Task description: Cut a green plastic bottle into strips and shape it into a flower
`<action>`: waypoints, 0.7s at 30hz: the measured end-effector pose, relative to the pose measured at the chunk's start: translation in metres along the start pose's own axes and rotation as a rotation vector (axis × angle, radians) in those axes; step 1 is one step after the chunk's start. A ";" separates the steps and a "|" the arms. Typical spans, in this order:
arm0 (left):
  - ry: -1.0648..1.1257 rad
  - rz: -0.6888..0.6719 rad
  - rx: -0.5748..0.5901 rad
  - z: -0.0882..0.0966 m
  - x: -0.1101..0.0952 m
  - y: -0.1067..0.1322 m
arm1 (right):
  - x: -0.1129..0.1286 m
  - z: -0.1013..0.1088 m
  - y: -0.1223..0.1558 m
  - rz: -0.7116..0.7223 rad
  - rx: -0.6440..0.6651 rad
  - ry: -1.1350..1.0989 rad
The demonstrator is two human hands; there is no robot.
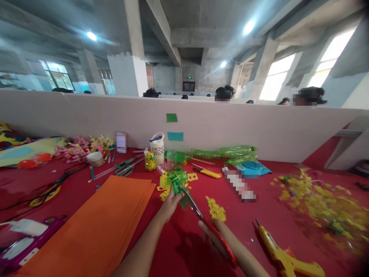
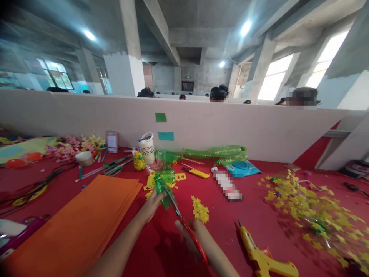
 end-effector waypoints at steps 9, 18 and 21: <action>0.036 -0.030 0.136 -0.018 -0.016 0.014 | 0.002 -0.002 0.005 -0.004 -0.032 -0.060; 0.001 -0.006 0.116 -0.016 -0.013 0.012 | 0.010 0.011 0.001 0.003 -0.096 0.062; 0.010 0.026 0.105 -0.015 -0.009 0.011 | 0.011 0.009 0.002 0.027 -0.106 0.068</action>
Point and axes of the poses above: each hand's wrist, its own y-axis away from the middle knuckle, its own z-axis out of the back of the hand, x = y × z, the point moved 4 cm from there along -y, towards the middle knuckle, and after that the axes turned 1 degree about z, right-handed, at the moved point
